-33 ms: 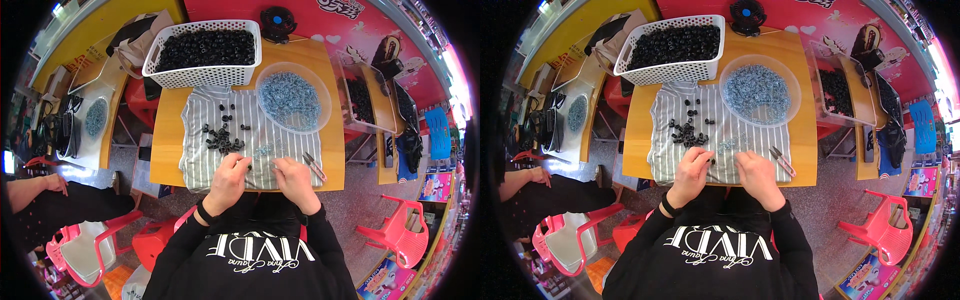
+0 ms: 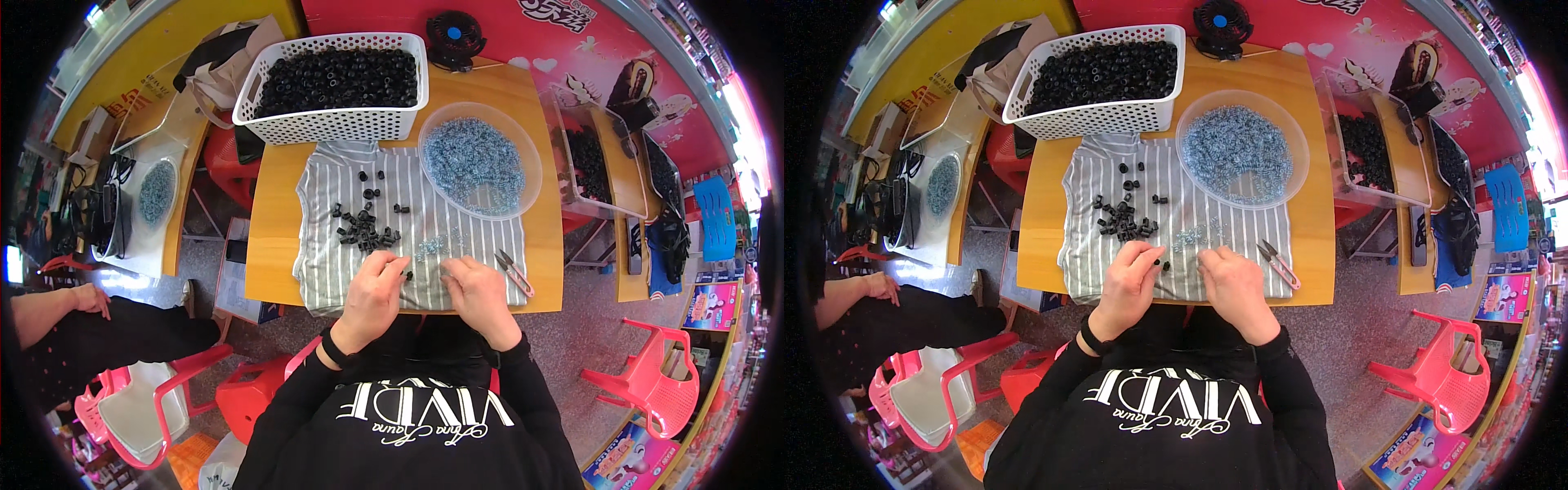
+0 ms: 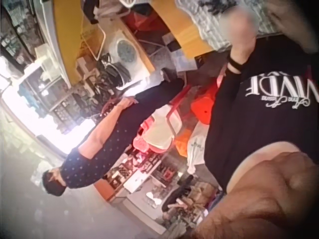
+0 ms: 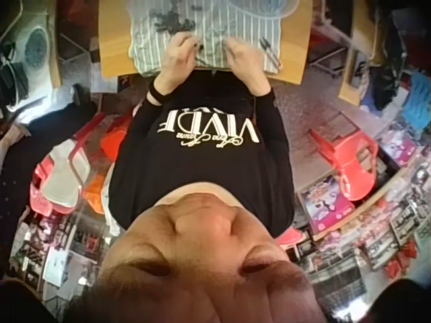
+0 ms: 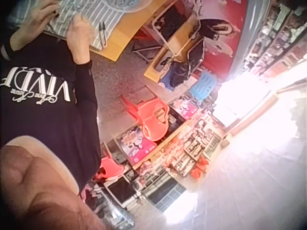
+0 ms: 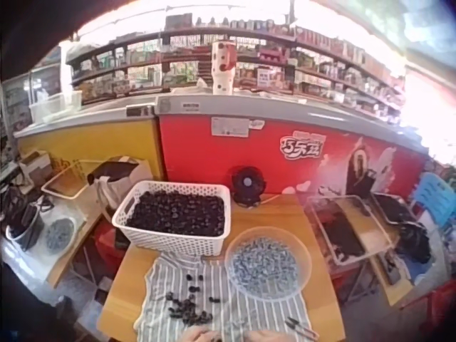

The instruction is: The person assembles small black plastic cable connectors by hand, inserting components into the housings. They briefly inspect a packaged cable accessory before resuming assembly. The workspace includes baskets of parts and a striped cloth on the table.

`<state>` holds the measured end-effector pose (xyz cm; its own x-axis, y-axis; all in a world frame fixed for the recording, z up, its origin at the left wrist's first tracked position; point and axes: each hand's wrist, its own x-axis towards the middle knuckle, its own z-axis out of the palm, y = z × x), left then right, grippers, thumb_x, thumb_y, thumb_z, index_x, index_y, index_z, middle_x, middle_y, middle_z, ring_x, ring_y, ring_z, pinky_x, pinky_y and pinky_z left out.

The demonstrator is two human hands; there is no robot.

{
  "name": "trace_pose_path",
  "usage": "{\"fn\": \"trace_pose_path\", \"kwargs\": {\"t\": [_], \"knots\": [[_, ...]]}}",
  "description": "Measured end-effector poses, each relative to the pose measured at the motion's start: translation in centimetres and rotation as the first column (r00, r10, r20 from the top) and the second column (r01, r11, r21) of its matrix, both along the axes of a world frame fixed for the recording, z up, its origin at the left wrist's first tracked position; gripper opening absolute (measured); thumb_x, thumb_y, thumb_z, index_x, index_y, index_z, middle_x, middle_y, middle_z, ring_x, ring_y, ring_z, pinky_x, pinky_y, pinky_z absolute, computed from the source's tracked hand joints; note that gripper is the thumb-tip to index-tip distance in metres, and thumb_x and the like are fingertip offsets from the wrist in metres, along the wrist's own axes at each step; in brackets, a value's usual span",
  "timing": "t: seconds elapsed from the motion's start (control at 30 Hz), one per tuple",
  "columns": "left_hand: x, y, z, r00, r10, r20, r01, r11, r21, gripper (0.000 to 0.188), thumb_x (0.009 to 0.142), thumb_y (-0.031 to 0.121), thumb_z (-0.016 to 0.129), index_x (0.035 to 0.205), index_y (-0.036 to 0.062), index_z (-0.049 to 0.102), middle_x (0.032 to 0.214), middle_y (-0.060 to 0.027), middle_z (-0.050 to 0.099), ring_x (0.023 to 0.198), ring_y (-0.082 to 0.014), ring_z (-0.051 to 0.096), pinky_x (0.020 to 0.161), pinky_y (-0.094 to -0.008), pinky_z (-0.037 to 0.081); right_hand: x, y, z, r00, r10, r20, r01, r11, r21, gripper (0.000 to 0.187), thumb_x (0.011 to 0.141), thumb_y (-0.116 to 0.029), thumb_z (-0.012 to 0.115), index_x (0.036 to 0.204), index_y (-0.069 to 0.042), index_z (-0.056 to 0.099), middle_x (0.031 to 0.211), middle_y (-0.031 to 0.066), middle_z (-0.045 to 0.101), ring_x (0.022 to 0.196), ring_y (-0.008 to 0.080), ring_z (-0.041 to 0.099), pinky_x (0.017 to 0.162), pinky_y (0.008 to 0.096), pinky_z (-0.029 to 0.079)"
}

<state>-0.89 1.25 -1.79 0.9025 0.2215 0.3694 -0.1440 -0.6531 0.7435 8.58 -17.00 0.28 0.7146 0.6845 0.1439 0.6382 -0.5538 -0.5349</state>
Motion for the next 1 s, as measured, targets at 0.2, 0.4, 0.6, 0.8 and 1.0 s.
{"fn": "trace_pose_path", "kwargs": {"t": [0.2, 0.4, 0.6, 0.8, 1.0], "knots": [[-1.2, 1.2, -0.3, 0.998, 0.057, 0.004, -0.056, 0.994, -0.091, 0.027, 0.080, -0.008, 0.065, 0.106, -0.0021, 0.065, 0.101, -0.0145, 0.061, 0.076, -0.0247, 0.063, 0.062, -0.0304, 0.049, -0.3, 0.7, -1.3, 0.999, 0.002, 0.042, -0.001, 0.999, -0.038, 0.009, 0.080, -0.003, 0.065, 0.086, -0.002, 0.058, 0.079, 0.0158, 0.057, 0.074, 0.0374, 0.060, 0.061, 0.0443, 0.046], [-1.9, 1.2, 0.1, 0.998, 0.034, -0.044, -0.045, 0.959, -0.279, 0.022, 0.082, -0.004, 0.067, 0.104, -0.0017, 0.065, 0.099, -0.0125, 0.062, 0.072, -0.0188, 0.062, 0.057, -0.0260, 0.047, -0.8, 0.9, -0.4, 0.998, 0.037, -0.057, -0.028, 0.989, 0.142, 0.012, 0.078, 0.001, 0.064, 0.085, -0.001, 0.055, 0.080, 0.0158, 0.054, 0.074, 0.0370, 0.058, 0.062, 0.0438, 0.045], [-0.9, 3.4, 1.4, 0.982, 0.181, -0.058, -0.181, 0.984, 0.006, 0.023, 0.083, -0.001, 0.067, 0.106, -0.0018, 0.065, 0.098, -0.0152, 0.061, 0.079, -0.0274, 0.062, 0.065, -0.0337, 0.049, -0.9, 1.0, -0.7, 0.998, 0.051, -0.031, -0.048, 0.994, 0.095, 0.013, 0.077, 0.000, 0.064, 0.085, -0.002, 0.055, 0.082, 0.0156, 0.053, 0.077, 0.0368, 0.058, 0.064, 0.0447, 0.046], [1.3, 4.9, 4.0, 0.963, 0.254, -0.085, -0.230, 0.947, 0.223, 0.024, 0.085, 0.002, 0.064, 0.108, -0.0023, 0.063, 0.098, -0.0183, 0.058, 0.090, -0.0370, 0.059, 0.076, -0.0417, 0.047, -0.8, 0.7, -1.2, 0.999, 0.026, -0.048, -0.020, 0.993, 0.117, 0.012, 0.077, 0.000, 0.065, 0.086, -0.002, 0.057, 0.081, 0.0148, 0.053, 0.076, 0.0359, 0.058, 0.063, 0.0439, 0.046], [4.2, 5.7, 2.7, 0.921, 0.328, -0.210, -0.213, 0.876, 0.433, 0.020, 0.084, 0.006, 0.065, 0.102, -0.0013, 0.064, 0.095, -0.0182, 0.055, 0.092, -0.0366, 0.056, 0.078, -0.0444, 0.047, -0.9, 0.7, -1.0, 0.997, 0.026, -0.067, -0.015, 0.987, 0.160, 0.010, 0.078, 0.000, 0.065, 0.084, -0.002, 0.057, 0.080, 0.0144, 0.053, 0.075, 0.0357, 0.058, 0.062, 0.0434, 0.046]]}}
